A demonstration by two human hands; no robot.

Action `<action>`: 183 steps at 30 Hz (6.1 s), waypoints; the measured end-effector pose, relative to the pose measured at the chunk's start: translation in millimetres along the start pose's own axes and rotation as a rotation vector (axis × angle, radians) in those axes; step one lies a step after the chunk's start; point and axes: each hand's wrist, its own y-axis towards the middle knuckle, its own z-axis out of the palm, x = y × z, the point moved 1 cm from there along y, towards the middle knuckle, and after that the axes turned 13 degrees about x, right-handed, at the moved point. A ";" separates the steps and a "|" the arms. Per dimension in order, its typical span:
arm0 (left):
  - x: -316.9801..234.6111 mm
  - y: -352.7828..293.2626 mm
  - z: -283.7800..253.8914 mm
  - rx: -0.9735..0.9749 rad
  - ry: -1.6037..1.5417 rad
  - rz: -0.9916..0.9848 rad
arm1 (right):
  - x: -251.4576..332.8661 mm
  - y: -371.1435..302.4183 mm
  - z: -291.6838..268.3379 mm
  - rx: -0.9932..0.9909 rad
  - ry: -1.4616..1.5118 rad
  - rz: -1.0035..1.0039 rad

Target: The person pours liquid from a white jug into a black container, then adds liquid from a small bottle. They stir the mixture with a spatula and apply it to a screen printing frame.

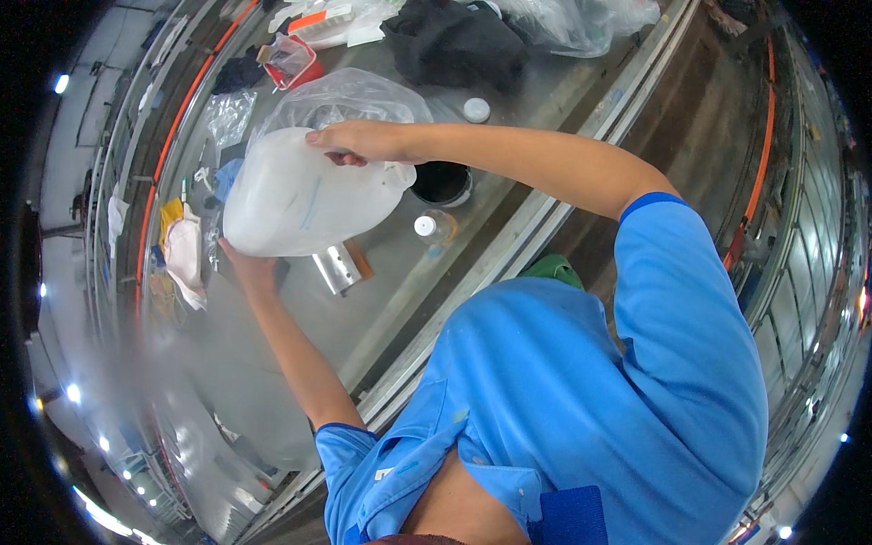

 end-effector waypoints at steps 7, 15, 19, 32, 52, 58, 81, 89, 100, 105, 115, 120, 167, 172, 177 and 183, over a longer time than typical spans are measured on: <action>-3.6 1.8 7.0 -0.011 0.024 0.029 | -7.8 -10.5 -1.5 -0.028 0.064 -0.050; -10.5 13.9 -7.1 0.011 0.042 0.071 | -30.7 -11.7 -10.2 -0.019 0.118 -0.107; -13.7 17.0 -10.8 0.040 0.076 0.078 | -28.4 -16.3 -6.5 -0.036 0.155 -0.108; -29.0 14.1 4.5 -0.011 0.109 0.093 | -31.9 -15.7 -9.1 -0.042 0.191 -0.179; -40.0 16.1 12.0 -0.047 0.156 0.108 | -32.0 -19.6 -8.8 -0.048 0.207 -0.220; -44.9 12.6 17.4 -0.049 0.192 0.128 | -30.2 -20.1 -7.6 -0.050 0.232 -0.233; 5.7 20.4 8.5 0.017 -0.014 -0.040 | 8.6 -5.4 -10.5 0.032 0.089 -0.115; 70.9 30.8 33.2 0.182 -0.307 -0.079 | 63.9 57.4 -16.2 -0.078 -0.495 -0.046; 124.7 -2.3 44.6 -0.082 0.033 0.008 | 71.5 136.2 -20.6 -0.016 -1.075 0.052; 159.7 -96.7 63.1 -0.067 0.159 0.043 | 52.9 165.1 -33.1 -0.078 -1.237 0.047; 195.6 -130.8 134.9 0.233 0.513 0.163 | 48.2 98.5 -6.9 -0.579 -1.640 -0.666; 174.1 -147.0 168.6 0.219 0.792 0.393 | 8.6 -61.8 33.3 -0.301 -1.291 0.029; 242.5 -371.4 431.0 1.384 0.280 -0.371 | -217.1 -601.9 154.0 -0.961 0.455 -0.106; 266.9 -379.8 436.5 0.999 0.543 0.018 | -259.7 -556.7 137.5 -0.750 0.636 -0.132; 278.2 -372.5 432.0 0.905 0.580 0.199 | -251.6 -518.0 92.4 -0.719 0.042 -0.058; 255.9 -204.6 350.1 -0.202 0.137 0.298 | -246.1 -523.5 18.1 -0.884 -0.008 -0.064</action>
